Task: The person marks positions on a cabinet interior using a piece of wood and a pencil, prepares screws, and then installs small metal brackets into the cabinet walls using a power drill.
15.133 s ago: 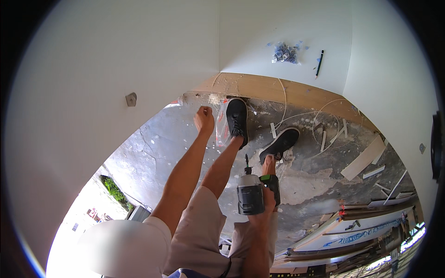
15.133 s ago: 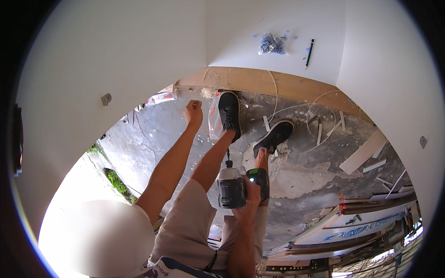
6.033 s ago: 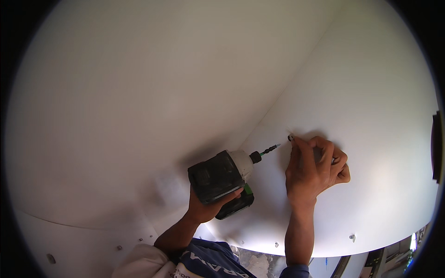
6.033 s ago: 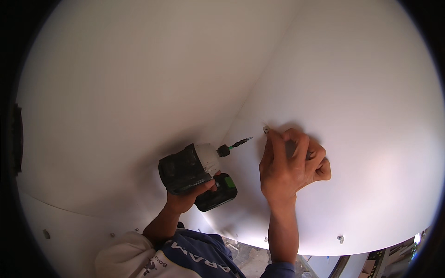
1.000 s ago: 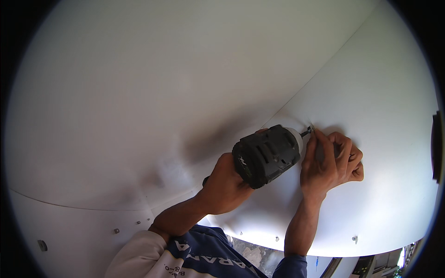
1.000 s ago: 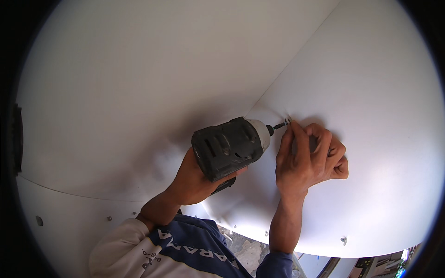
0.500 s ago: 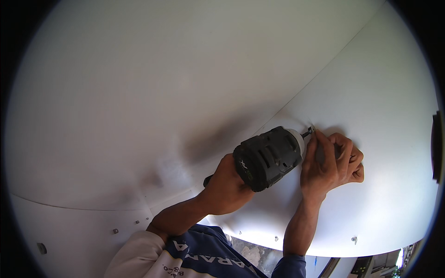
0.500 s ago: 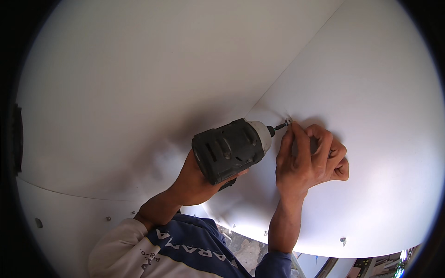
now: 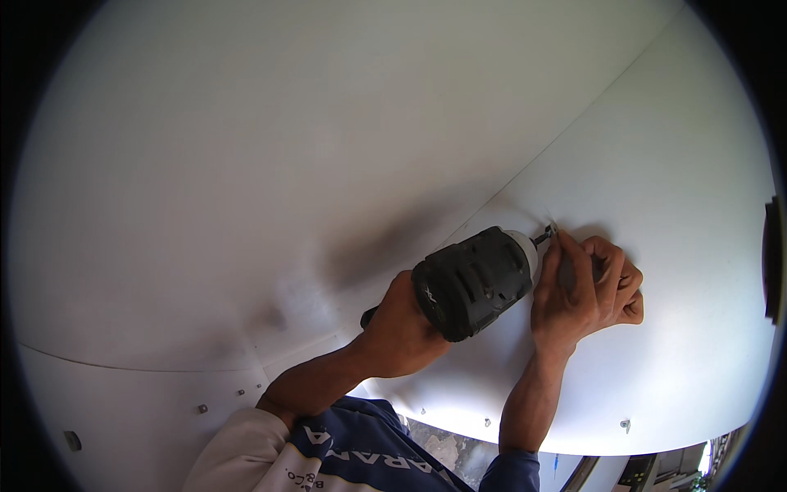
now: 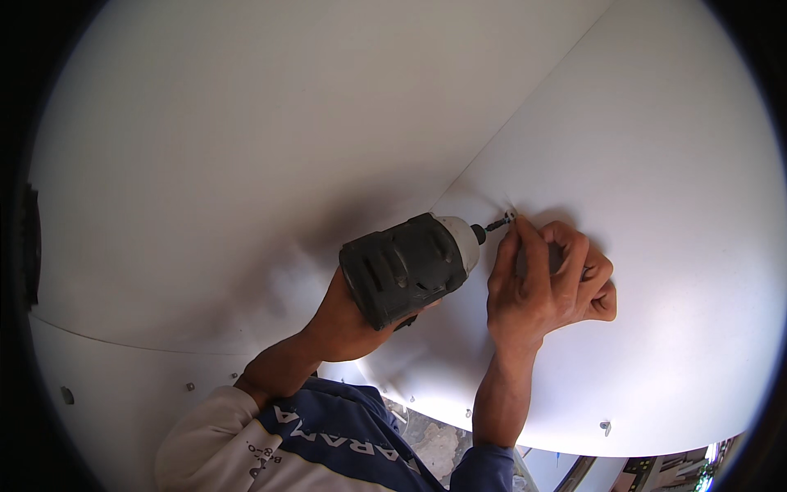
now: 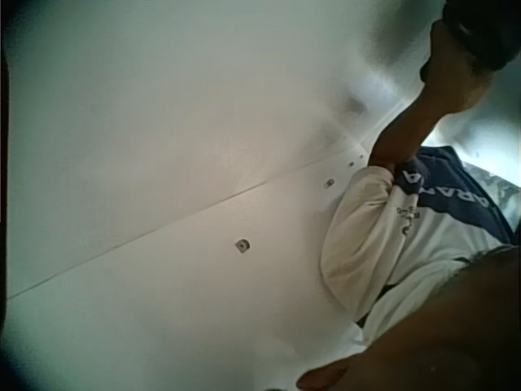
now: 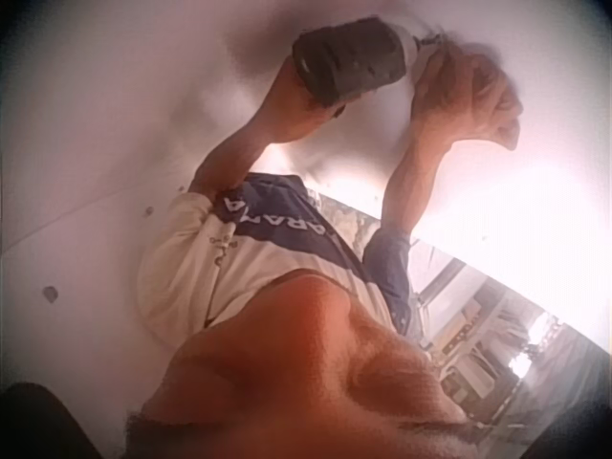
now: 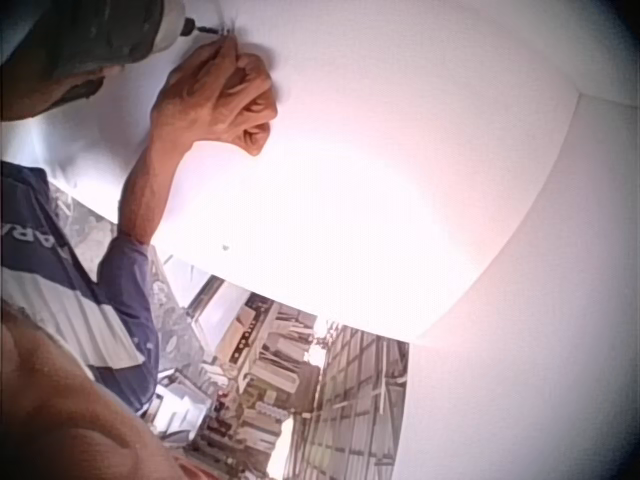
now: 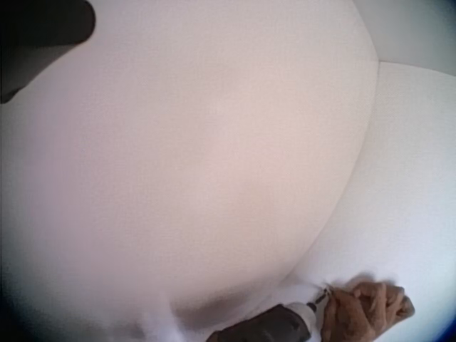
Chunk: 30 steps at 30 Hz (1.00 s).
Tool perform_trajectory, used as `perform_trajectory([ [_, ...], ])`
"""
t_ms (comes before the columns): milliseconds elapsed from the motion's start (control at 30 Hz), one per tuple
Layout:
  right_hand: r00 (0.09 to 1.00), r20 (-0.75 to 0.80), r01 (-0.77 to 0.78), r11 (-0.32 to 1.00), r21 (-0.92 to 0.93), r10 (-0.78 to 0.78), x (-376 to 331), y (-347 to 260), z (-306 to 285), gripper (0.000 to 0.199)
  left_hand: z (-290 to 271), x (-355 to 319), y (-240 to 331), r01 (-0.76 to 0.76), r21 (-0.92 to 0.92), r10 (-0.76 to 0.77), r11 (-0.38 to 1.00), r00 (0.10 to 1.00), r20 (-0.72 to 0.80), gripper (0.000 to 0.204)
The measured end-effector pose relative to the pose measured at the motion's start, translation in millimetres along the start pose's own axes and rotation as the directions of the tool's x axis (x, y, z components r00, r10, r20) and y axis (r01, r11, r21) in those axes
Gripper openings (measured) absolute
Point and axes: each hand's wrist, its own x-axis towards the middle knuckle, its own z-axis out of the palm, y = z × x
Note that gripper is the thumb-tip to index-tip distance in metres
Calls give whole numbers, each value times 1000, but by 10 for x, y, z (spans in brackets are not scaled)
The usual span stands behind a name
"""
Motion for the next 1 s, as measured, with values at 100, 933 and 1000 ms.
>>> perform_trajectory([
  [100,1000,-3,-4,1000,5,4,7,-3,1,11,9,-5,37,87,-207,-97,974,994,-39,18],
  [933,1000,-27,-5,1000,-26,4,-19,95,36,14,-33,29,67,109,81,-116,991,990,79,49],
  [1000,1000,-31,-6,999,-34,5,-21,96,41,13,-21,39,32,101,120,-110,988,991,78,48],
])
